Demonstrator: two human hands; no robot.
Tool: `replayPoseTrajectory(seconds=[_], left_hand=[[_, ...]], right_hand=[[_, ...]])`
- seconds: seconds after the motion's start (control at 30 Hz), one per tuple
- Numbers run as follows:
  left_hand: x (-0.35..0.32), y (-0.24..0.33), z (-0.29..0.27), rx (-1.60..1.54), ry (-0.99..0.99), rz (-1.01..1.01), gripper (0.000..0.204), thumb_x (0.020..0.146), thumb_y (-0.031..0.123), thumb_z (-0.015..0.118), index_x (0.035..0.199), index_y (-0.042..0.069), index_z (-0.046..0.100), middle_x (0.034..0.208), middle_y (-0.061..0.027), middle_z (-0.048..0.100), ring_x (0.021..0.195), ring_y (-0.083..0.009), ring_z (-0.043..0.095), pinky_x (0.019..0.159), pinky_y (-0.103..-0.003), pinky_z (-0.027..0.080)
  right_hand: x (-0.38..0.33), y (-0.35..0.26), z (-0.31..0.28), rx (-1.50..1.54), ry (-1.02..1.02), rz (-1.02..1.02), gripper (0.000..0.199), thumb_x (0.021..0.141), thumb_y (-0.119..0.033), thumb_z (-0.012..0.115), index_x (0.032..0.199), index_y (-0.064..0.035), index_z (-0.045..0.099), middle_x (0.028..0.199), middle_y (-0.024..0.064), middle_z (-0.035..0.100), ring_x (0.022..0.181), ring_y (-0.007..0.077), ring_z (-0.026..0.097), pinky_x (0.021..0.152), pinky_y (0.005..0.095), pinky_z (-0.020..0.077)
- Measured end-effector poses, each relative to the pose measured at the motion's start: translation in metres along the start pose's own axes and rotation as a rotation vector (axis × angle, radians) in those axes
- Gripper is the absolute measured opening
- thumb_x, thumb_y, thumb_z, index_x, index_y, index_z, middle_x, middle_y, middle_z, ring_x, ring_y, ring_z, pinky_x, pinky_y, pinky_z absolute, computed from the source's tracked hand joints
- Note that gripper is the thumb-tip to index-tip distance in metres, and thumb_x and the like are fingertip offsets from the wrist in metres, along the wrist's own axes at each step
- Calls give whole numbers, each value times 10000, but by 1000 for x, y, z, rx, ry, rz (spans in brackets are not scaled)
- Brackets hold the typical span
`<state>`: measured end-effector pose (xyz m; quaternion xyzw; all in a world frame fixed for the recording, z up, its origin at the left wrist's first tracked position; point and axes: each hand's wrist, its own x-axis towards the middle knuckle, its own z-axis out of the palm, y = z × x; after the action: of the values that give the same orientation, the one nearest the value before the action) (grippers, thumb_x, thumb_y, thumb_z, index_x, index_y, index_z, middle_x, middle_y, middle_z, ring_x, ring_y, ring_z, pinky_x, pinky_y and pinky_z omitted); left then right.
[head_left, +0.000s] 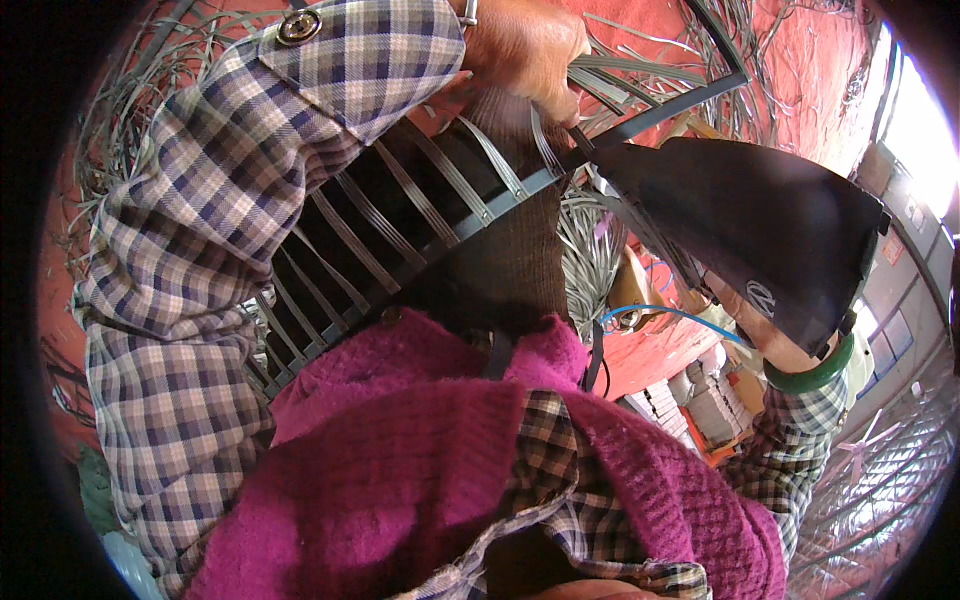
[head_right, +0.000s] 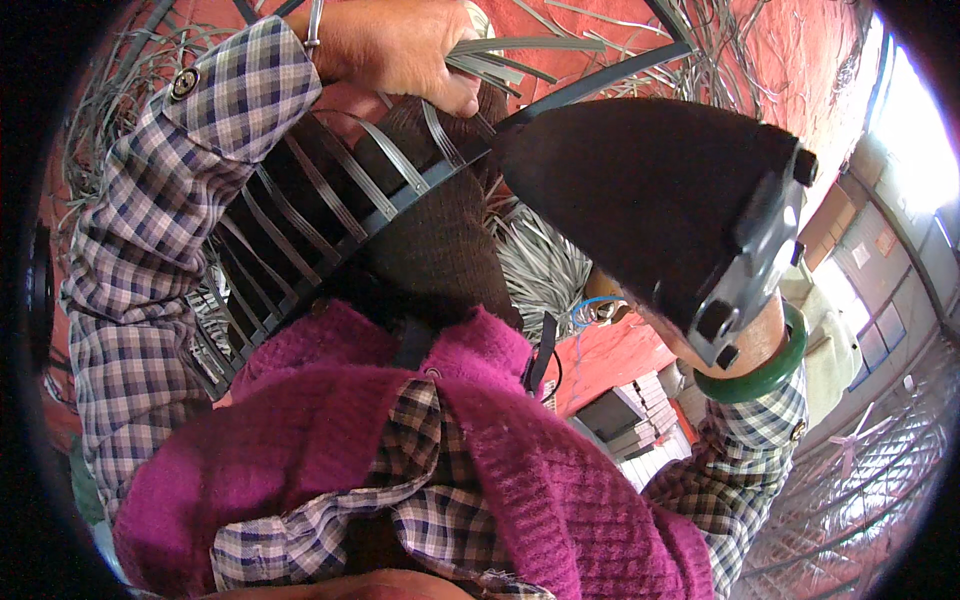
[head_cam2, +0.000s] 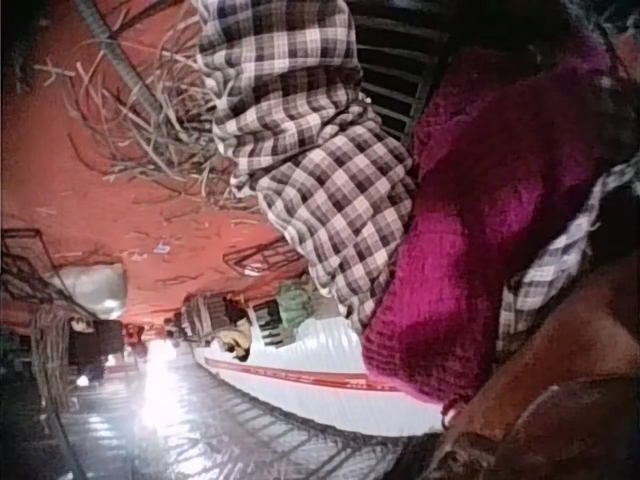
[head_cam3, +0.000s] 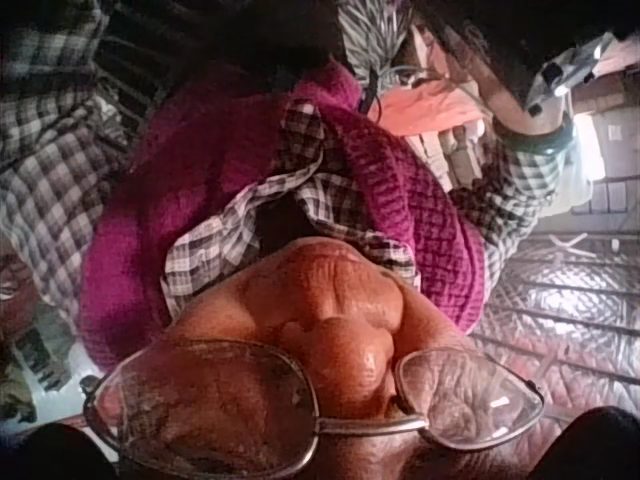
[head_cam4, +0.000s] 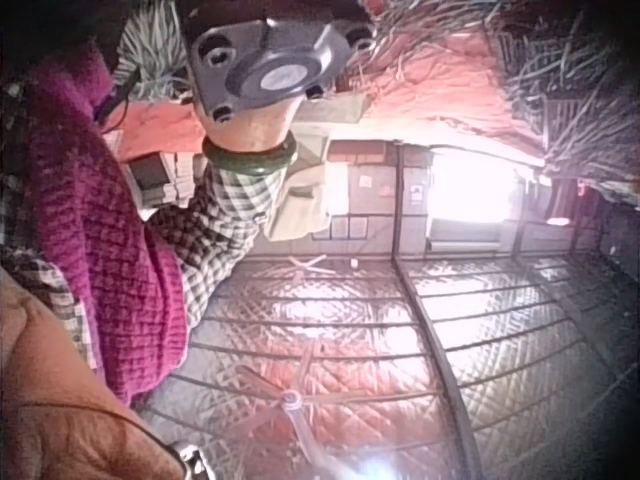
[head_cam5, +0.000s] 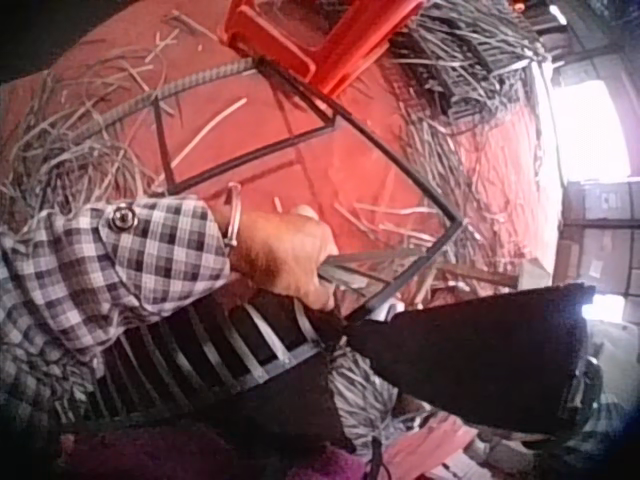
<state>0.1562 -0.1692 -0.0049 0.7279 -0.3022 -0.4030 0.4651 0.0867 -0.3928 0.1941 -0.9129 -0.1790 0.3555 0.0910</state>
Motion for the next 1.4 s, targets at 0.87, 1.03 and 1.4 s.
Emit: replayPoseTrajectory(seconds=[0.87,1.03,1.4], left_hand=[[11,10,-8,193,-152,26,245,674,237,629,837,56,659,734,-171,624,703,-296,610,627,-396,469],[10,10,-6,159,-152,21,228,679,189,609,846,39,651,747,-184,620,716,-305,609,631,-404,467],[13,13,16,84,-188,11,228,696,200,638,867,50,654,758,-158,630,735,-279,615,632,-391,467]], right_hand=[[10,6,-7,-222,-67,-271,414,711,-140,682,1091,-38,554,1040,114,583,949,266,560,798,359,439],[12,6,-7,-255,-85,-312,406,707,-122,688,1083,-37,559,1027,111,589,933,260,569,782,352,448],[11,9,1,-309,-87,-438,391,697,-84,700,1063,-35,571,1000,103,601,899,247,588,746,335,468]])
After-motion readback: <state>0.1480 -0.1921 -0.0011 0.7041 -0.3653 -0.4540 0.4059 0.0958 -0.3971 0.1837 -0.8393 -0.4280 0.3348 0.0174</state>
